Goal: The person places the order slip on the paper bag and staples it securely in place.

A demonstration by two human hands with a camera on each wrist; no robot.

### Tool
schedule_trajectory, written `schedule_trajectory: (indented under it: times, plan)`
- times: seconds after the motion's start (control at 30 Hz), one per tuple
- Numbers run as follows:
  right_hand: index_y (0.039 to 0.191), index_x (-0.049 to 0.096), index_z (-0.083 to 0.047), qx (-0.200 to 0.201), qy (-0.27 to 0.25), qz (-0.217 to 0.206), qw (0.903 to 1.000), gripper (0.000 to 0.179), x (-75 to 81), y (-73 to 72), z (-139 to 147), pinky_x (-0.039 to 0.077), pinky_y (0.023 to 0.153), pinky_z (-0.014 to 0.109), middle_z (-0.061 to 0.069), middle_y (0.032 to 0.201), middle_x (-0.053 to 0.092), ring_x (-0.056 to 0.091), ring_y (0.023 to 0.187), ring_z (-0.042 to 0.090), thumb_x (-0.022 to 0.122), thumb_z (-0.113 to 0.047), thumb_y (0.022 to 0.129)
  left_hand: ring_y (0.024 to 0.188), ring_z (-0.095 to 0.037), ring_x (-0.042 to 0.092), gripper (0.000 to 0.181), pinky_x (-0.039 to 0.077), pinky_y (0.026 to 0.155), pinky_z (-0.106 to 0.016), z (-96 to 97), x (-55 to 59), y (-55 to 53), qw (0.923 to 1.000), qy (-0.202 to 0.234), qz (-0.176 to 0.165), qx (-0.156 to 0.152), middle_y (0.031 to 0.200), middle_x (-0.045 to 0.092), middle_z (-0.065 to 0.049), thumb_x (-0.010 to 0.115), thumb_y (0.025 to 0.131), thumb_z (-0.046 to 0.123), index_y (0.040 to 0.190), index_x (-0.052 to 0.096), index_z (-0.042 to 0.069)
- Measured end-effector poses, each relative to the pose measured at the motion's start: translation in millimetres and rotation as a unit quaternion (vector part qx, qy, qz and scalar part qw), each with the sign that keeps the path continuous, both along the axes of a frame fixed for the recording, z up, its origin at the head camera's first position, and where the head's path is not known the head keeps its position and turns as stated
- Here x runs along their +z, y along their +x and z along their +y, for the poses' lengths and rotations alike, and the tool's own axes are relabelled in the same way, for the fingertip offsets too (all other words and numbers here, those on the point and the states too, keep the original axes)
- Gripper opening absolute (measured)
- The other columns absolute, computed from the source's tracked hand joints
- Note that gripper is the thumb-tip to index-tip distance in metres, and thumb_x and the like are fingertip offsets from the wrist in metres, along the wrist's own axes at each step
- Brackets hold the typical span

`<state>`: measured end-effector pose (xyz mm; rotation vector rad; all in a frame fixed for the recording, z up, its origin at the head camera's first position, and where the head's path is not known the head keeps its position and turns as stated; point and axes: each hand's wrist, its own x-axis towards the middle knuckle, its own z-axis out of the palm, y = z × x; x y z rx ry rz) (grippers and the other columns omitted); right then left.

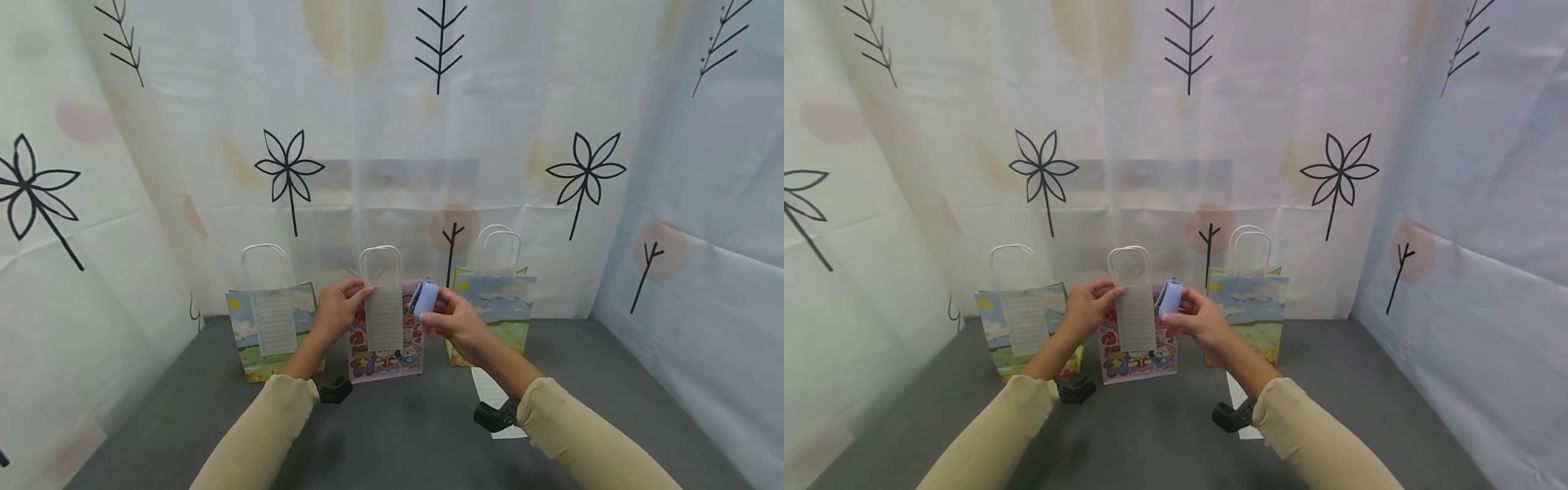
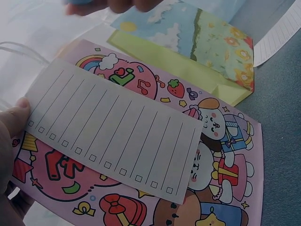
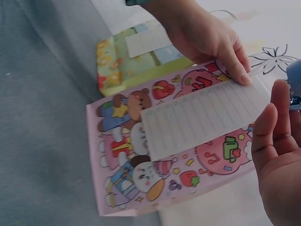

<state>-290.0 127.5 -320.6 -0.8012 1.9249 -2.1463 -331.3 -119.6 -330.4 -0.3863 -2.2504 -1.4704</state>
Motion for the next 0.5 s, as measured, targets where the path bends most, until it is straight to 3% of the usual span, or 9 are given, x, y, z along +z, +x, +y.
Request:
schedule_trajectory:
  times: [0.3,0.5]
  plan:
    - [0.142,0.039,0.000,-0.024,0.052,0.026,0.9980,0.059,11.3,-16.8,-19.2,0.048,0.077,0.035,0.019,0.127,0.053,0.055,0.099,0.025,0.067,-0.008,0.091,0.082,-0.021,0.069,0.022,0.055,0.072,-0.039,-0.1,0.9,2.3,1.0000,0.002,0.006,-0.002,0.095,0.073,-0.010,0.070,0.092,0.021,0.103,0.073,0.003]
    - [0.138,0.041,-0.003,-0.032,0.066,0.043,0.9964,0.055,17.7,-26.6,-31.6,0.047,0.083,0.039,0.017,0.130,0.054,0.055,0.111,0.027,0.069,-0.007,0.090,0.076,-0.020,0.068,0.020,0.054,0.070,-0.037,0.4,1.3,2.7,0.9999,-0.010,0.013,0.005,0.092,0.073,-0.009,0.069,0.092,0.021,0.101,0.073,0.004]
